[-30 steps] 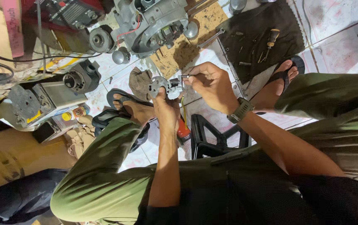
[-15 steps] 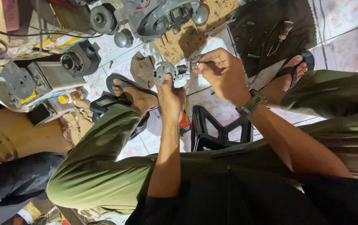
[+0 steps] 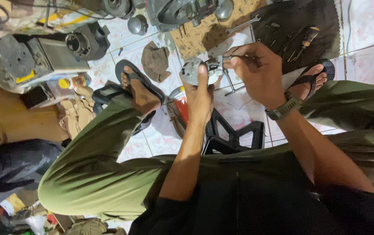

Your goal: The person works on a disassembled engine block placed on the floor, using a screwdriver to remove a component. They then use a wrench to loosen and remove a bolt from the engine part, followed by using pliers to extract a small piece. Finally, they use a wrench to tighten a bolt on a separate metal component held in their hand.

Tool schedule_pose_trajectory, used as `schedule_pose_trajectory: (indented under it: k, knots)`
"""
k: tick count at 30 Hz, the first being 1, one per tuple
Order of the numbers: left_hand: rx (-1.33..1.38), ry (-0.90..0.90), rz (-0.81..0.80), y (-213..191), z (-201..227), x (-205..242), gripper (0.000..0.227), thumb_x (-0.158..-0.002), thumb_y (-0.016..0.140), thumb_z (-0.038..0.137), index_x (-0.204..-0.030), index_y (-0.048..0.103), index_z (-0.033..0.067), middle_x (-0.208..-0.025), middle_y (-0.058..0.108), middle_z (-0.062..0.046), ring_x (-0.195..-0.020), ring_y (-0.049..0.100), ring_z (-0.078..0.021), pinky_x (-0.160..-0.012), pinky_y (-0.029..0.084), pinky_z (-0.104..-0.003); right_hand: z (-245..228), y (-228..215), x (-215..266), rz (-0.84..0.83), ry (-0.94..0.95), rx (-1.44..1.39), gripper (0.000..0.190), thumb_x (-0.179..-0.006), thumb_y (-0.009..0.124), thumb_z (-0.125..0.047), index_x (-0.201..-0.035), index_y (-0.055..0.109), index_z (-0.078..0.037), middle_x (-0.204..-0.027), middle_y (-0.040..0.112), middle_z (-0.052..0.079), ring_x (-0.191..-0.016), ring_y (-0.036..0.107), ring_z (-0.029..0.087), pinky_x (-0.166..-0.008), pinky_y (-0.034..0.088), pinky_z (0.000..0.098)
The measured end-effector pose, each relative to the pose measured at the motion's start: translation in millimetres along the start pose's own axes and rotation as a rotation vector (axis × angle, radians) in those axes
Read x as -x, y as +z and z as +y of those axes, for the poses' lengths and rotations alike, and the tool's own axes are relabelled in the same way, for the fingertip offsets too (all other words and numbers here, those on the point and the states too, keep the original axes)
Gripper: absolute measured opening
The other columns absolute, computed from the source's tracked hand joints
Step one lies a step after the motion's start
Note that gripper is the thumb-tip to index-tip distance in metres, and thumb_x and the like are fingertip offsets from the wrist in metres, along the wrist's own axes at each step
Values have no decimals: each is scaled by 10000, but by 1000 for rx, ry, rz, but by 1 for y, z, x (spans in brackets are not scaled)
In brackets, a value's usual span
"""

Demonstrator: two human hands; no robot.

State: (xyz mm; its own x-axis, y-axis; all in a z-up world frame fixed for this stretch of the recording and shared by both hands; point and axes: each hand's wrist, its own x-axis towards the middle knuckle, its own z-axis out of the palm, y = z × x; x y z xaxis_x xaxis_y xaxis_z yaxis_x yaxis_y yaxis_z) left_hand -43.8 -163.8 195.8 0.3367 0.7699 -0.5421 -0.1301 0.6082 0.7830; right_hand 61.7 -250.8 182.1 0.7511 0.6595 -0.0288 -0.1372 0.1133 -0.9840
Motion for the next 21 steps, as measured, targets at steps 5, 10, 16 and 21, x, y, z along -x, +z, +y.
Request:
schedule_pose_trajectory:
  k: [5, 10, 16, 21]
  knots:
    - [-4, -195, 55, 7, 17, 0, 880, -774, 686, 391, -1524, 294, 150, -1429, 524, -106, -1194, 570, -202, -1003, 553, -432, -16, -7, -5, -130, 12, 398, 382, -1086, 605, -364, -1151, 628, 13, -1003, 738, 148, -929, 767, 241, -747, 630, 343]
    - [-362, -215, 12, 8, 33, 4, 1085, -693, 629, 601, -1565, 191, 129, -1538, 442, -85, -1420, 415, -195, -1187, 286, -325, -10, -15, -4, -171, 69, 519, 467, -1175, 411, -374, -871, 577, -60, -768, 608, 62, -699, 593, 179, -650, 462, 384]
    - [-363, -123, -116, 5, 38, 0, 879, -773, 637, 560, -1488, 339, 145, -1460, 526, -109, -1386, 474, -240, -1185, 337, -370, -26, -2, -12, -304, 203, 369, 566, -1147, 339, -457, -721, 450, -101, -637, 361, 22, -575, 354, 150, -599, 340, 359]
    - [-379, -153, -108, -5, 60, -1, 993, -726, 639, 612, -1534, 273, 166, -1474, 525, -125, -1397, 472, -263, -1203, 334, -394, -35, 13, -20, -381, 321, 306, 637, -1156, 244, -361, -798, 651, -27, -736, 638, 73, -639, 567, 143, -658, 447, 298]
